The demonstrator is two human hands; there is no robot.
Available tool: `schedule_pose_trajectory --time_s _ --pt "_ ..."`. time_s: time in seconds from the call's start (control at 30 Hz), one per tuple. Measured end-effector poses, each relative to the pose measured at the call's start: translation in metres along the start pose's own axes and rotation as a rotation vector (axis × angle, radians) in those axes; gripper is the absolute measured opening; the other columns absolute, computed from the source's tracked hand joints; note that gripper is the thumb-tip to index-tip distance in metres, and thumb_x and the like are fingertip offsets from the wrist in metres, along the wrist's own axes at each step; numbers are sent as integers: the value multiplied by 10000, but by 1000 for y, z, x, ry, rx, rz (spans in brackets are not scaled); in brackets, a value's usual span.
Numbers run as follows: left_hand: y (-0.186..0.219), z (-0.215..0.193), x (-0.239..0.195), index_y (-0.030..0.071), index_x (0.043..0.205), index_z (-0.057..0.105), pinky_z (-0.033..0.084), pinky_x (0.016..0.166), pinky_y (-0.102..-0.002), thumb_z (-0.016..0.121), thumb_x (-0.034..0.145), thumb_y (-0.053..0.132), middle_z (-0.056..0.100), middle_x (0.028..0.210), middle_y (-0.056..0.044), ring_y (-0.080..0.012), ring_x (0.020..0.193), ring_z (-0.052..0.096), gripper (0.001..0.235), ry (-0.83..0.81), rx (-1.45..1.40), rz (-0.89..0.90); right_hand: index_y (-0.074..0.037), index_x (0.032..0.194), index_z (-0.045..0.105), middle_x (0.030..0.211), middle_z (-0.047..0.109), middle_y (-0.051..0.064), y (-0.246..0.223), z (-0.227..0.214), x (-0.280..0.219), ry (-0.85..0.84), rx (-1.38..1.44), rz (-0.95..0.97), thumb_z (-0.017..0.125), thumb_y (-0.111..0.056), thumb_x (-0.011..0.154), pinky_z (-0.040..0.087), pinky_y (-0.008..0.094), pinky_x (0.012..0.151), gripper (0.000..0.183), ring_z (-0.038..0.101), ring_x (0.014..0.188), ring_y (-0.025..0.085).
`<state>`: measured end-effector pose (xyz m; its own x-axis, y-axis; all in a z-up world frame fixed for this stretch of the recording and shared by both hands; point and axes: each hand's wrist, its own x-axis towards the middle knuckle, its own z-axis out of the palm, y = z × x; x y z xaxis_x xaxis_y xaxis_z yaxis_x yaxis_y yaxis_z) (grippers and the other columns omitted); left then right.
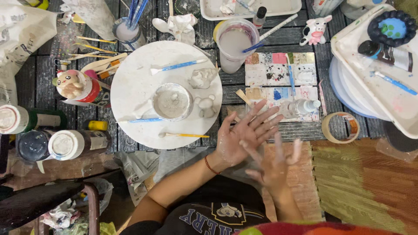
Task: The person shapes a small piece of white clay into a figurine using their hands and a wooden stick. They roll the clay, attach small pieces to form limbs, and use a stick to add details to the surface.
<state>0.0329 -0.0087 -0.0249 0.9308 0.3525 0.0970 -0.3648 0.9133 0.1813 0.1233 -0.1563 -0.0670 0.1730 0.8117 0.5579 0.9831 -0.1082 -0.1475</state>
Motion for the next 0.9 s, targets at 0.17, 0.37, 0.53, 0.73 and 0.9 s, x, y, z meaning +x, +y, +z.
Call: schedule_pose_trajectory --time_s 0.17,0.37,0.53,0.73,0.9 --pt "-6 -1 -1 96 1665 223 204 1312 -484 338 1043 535 266 1697 -179 -350 1574 264 770 3 -16 -36 -375 1400 658 1692 161 230 -6 11 -8 -55 89 79 292 -777 1032 -78 587 1297 656 -196 1589 386" --pt "-8 -9 -1 97 1653 267 277 1279 -457 362 1049 514 314 1670 -193 -349 1548 315 741 84 13 14 -343 1400 682 1639 321 44 -10 -9 4 -283 -89 72 392 -742 788 -38 630 1251 786 72 1605 299" --pt "-9 -7 -1 90 1650 297 281 1267 -438 380 1054 516 351 1652 -187 -345 1527 331 737 80 -36 54 -213 1483 555 1662 214 317 -27 -13 18 -21 133 54 391 -670 1044 123 674 1225 655 78 1527 529" --pt "10 9 -14 93 1666 258 246 1292 -449 385 1044 557 308 1675 -183 -351 1544 317 785 17 -116 124 -276 1465 549 1617 287 145 -28 0 1 -167 33 -32 508 -655 894 65 719 1256 686 182 1563 443" --pt "-1 6 -12 131 1671 235 220 1280 -467 394 1005 579 283 1681 -175 -376 1519 283 818 -26 -40 35 -500 1446 495 1708 211 186 -31 6 -9 -183 -98 116 564 -661 778 -12 758 1204 691 17 1544 567"
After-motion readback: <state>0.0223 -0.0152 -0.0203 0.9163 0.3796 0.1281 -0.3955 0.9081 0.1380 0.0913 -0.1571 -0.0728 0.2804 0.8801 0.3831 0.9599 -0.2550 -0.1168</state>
